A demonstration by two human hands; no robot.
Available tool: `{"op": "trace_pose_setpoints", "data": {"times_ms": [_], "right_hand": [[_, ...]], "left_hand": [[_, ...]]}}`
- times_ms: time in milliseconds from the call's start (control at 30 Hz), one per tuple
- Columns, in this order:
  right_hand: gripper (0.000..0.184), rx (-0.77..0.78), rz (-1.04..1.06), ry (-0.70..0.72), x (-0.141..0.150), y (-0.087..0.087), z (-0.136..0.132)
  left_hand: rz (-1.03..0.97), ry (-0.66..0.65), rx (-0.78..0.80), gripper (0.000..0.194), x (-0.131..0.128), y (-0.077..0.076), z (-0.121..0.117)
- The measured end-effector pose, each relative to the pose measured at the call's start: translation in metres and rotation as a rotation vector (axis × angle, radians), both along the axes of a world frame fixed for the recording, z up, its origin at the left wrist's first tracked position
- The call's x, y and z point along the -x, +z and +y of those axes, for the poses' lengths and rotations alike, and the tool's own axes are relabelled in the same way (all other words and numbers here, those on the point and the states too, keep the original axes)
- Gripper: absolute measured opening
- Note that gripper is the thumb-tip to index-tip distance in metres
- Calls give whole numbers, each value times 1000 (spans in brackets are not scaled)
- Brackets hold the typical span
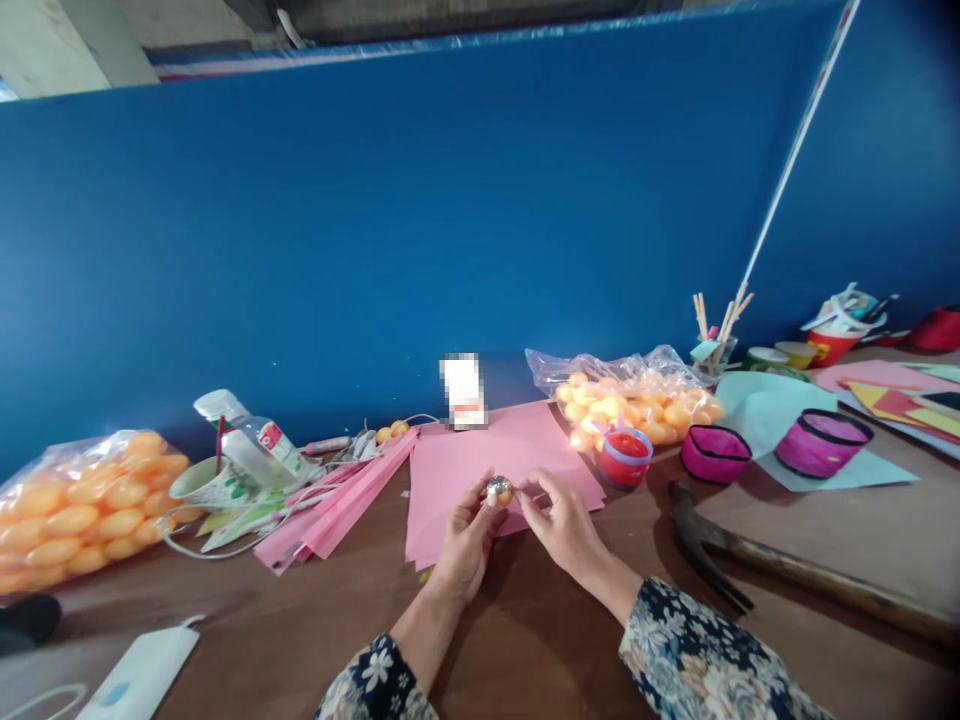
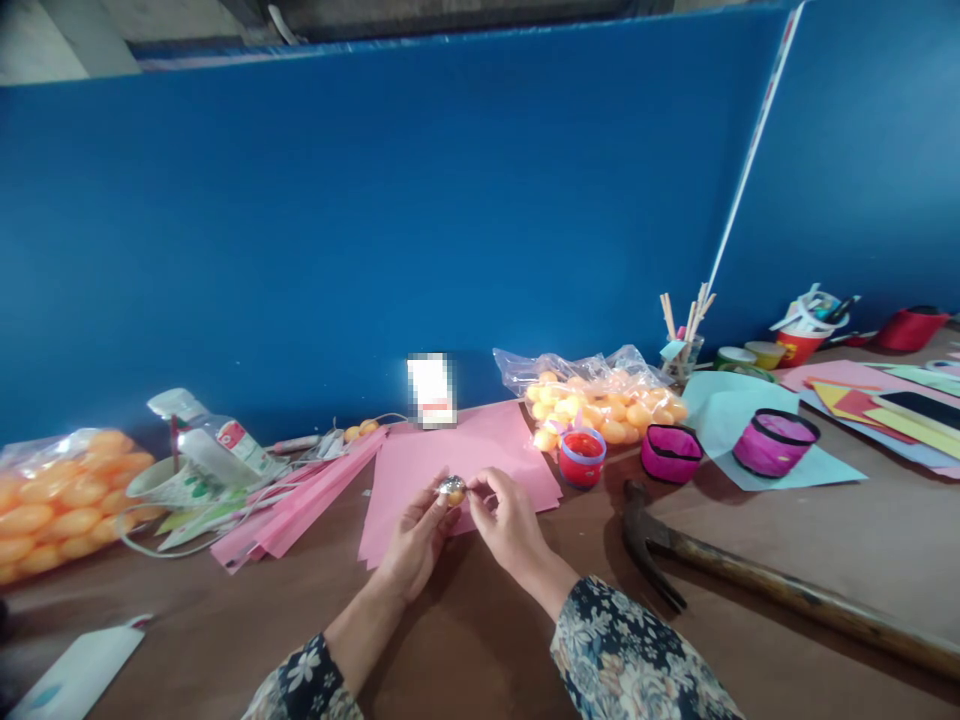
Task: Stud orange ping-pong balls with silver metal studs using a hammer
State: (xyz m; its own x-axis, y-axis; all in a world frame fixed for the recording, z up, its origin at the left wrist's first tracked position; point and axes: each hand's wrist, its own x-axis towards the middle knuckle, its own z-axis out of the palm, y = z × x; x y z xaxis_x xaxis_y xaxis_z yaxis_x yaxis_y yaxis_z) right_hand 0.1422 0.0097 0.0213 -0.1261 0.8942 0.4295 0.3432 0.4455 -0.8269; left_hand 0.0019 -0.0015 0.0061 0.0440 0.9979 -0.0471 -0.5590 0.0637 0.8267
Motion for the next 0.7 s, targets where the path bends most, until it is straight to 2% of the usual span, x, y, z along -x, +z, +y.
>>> {"op": "trace_pose_setpoints", "data": {"times_ms": [133,333,500,700], "right_hand": [[9,-21,5,-4,0,-1,1],[10,-7,24,2,-1,-5,3],[10,2,56,1,0,-7,5],[13,38,90,34,0,-9,5]], "left_hand": [[72,9,-40,51,-1,1,-1],[211,99,-73,56,-1,-2,-1],[206,103,-62,48,-2,-1,0],[175,104,-41,52,-3,0,0]]}}
